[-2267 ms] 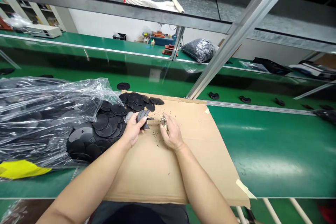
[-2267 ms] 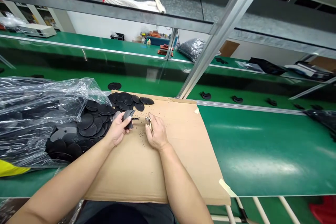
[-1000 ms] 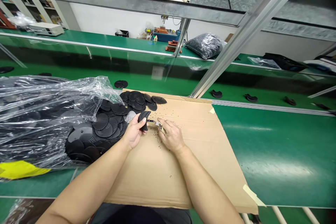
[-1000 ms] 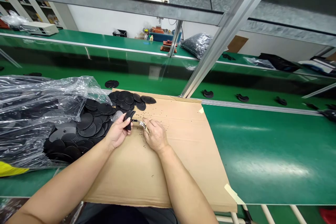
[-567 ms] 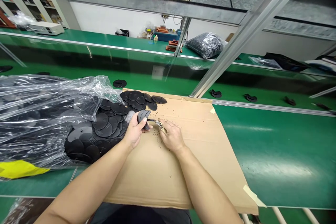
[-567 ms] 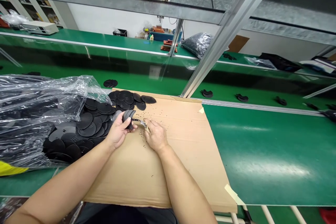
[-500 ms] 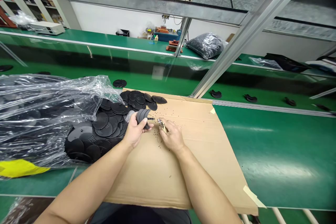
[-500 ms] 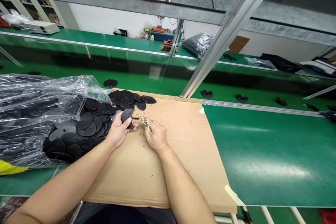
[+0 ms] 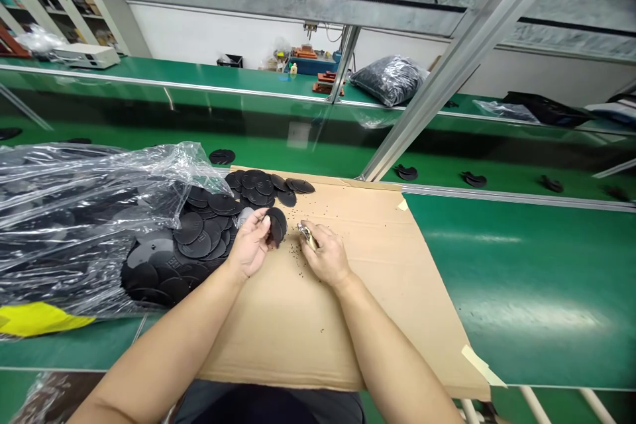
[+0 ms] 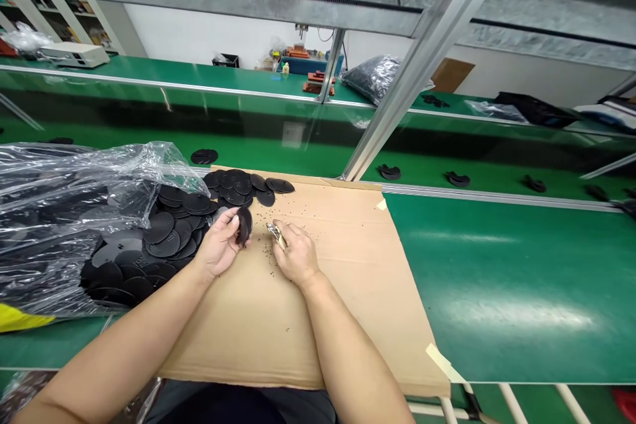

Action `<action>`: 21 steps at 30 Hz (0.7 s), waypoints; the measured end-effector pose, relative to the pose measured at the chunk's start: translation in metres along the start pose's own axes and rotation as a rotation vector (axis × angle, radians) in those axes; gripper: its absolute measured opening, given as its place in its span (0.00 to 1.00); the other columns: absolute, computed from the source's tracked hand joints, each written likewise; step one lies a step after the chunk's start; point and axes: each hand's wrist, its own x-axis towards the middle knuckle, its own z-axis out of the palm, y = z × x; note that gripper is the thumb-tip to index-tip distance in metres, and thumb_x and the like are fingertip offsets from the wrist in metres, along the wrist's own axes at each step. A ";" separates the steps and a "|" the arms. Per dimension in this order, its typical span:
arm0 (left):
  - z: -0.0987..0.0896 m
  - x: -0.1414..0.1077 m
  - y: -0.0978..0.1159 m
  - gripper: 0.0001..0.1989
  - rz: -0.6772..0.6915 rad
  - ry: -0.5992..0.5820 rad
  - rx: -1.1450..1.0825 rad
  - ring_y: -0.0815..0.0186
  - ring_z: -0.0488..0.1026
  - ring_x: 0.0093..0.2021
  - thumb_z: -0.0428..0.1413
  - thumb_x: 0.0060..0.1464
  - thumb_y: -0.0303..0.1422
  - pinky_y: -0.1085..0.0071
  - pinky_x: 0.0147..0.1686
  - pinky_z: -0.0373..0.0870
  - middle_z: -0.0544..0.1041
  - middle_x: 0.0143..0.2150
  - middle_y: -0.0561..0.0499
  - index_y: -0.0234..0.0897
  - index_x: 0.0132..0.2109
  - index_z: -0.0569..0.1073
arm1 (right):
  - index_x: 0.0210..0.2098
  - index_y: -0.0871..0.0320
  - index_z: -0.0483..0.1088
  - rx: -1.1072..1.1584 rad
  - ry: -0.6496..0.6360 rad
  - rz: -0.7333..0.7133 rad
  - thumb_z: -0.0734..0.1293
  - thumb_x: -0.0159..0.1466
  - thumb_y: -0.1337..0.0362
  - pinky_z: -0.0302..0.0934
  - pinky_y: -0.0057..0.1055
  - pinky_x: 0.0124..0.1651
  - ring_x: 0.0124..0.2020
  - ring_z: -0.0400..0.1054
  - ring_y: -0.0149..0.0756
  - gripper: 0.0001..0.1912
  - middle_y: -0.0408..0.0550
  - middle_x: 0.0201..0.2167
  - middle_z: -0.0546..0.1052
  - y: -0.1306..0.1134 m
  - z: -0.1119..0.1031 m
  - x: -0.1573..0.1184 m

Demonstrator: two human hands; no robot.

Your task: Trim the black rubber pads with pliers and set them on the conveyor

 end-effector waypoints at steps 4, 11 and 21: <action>-0.001 0.000 0.002 0.25 -0.077 0.025 0.003 0.72 0.67 0.23 0.65 0.44 0.33 0.77 0.20 0.61 0.72 0.31 0.53 0.37 0.50 0.69 | 0.52 0.58 0.67 0.000 -0.035 -0.066 0.61 0.63 0.66 0.65 0.33 0.45 0.38 0.69 0.39 0.17 0.50 0.35 0.75 -0.004 -0.001 0.000; 0.001 -0.002 0.008 0.14 -0.228 -0.068 -0.054 0.76 0.60 0.17 0.59 0.47 0.27 0.78 0.15 0.51 0.68 0.28 0.54 0.34 0.44 0.70 | 0.54 0.59 0.67 -0.006 -0.193 -0.157 0.61 0.63 0.67 0.65 0.32 0.46 0.37 0.69 0.37 0.19 0.50 0.37 0.75 -0.016 -0.002 0.000; 0.003 -0.003 0.008 0.16 -0.264 -0.058 0.029 0.76 0.58 0.15 0.60 0.47 0.28 0.78 0.14 0.51 0.68 0.27 0.54 0.34 0.45 0.69 | 0.55 0.57 0.66 -0.042 -0.286 -0.138 0.62 0.62 0.67 0.64 0.30 0.43 0.38 0.69 0.37 0.20 0.49 0.37 0.75 -0.021 -0.002 -0.001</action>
